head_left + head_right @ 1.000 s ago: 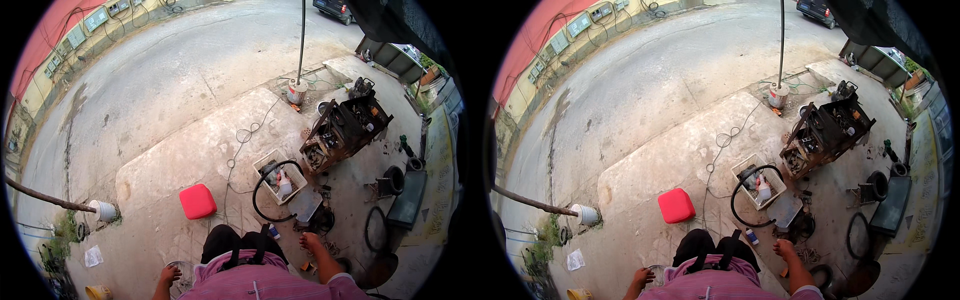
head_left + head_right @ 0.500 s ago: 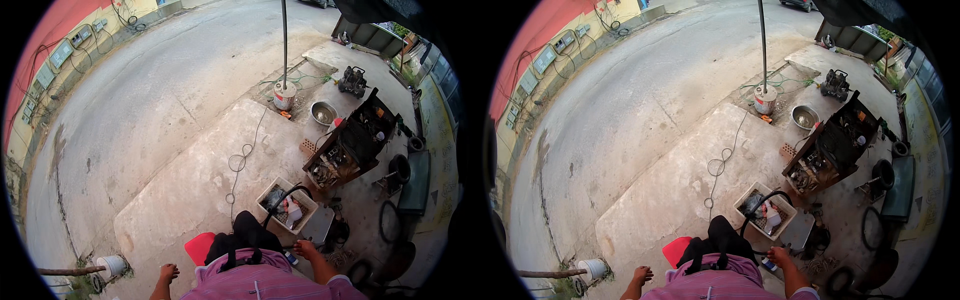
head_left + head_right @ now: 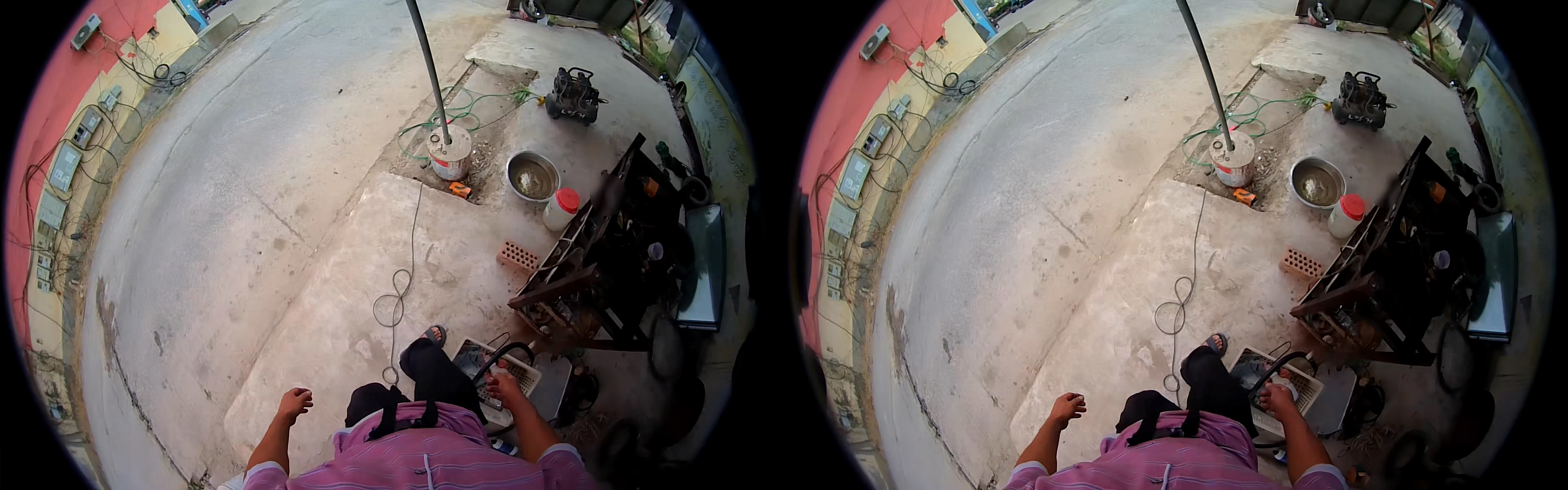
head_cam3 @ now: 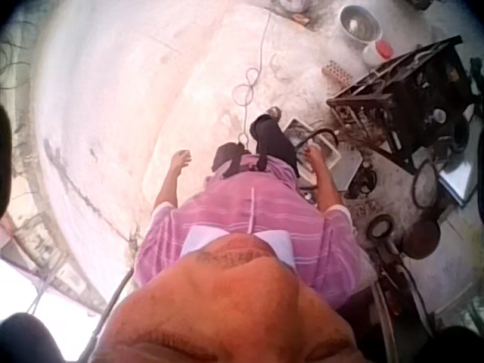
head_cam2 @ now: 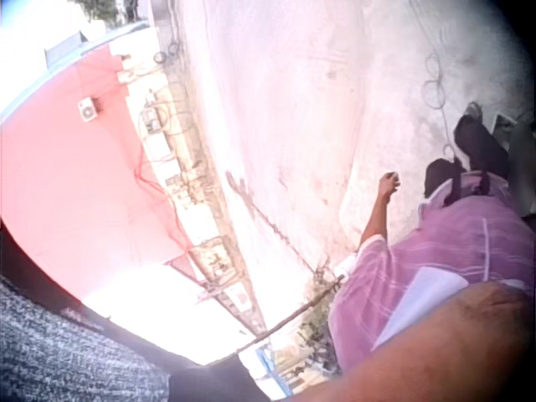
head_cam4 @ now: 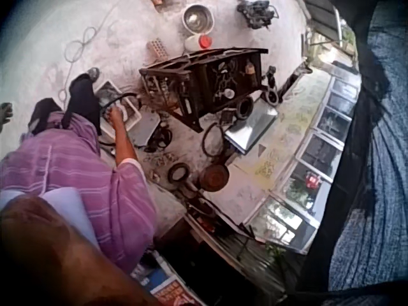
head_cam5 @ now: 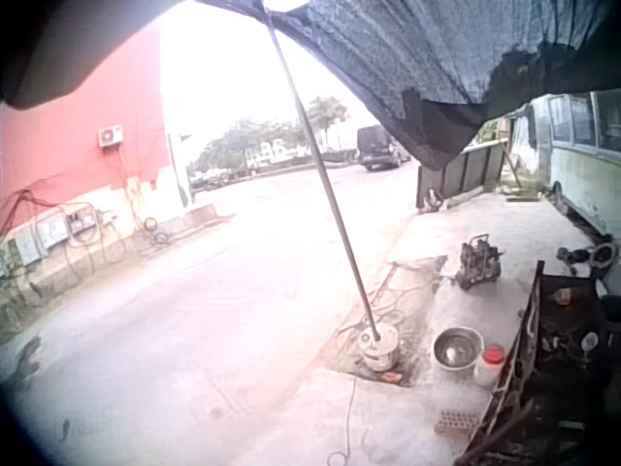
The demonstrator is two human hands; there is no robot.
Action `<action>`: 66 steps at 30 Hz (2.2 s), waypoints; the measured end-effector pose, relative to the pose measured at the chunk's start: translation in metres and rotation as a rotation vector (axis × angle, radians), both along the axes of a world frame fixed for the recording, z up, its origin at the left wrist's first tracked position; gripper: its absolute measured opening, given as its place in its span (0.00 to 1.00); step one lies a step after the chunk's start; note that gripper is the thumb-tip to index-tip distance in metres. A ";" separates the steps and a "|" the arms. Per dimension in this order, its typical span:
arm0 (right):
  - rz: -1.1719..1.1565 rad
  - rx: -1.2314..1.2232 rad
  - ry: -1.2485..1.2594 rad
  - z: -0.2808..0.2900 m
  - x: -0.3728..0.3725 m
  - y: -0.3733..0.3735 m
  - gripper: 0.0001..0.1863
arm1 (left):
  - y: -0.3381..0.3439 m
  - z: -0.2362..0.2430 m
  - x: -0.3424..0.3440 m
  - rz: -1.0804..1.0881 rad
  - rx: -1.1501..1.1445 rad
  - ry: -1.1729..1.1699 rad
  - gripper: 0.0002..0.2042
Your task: The person inspects a motorcycle tire, submerges it in a water basin to check for leaks, then places it on a wheel rim. They walk around the workshop, pick up pliers, and continue handling the tire.
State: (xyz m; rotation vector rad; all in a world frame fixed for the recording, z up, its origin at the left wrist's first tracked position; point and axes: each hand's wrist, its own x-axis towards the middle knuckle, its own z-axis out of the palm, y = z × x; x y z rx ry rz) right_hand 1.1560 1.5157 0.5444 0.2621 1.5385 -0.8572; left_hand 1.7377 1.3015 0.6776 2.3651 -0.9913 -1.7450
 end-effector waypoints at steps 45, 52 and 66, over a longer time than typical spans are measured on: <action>-1.267 -0.474 -0.271 -0.187 -0.691 -0.641 0.34 | -0.640 -0.437 -1.152 -0.764 0.201 0.401 0.21; -1.164 -0.264 -0.188 -0.346 -0.738 -0.660 0.35 | -0.664 -0.653 -1.257 -0.968 -0.520 0.373 0.29; -1.209 -0.743 -0.314 -0.364 -0.797 -0.730 0.34 | -0.583 -0.485 -1.332 -1.460 -0.727 0.903 0.26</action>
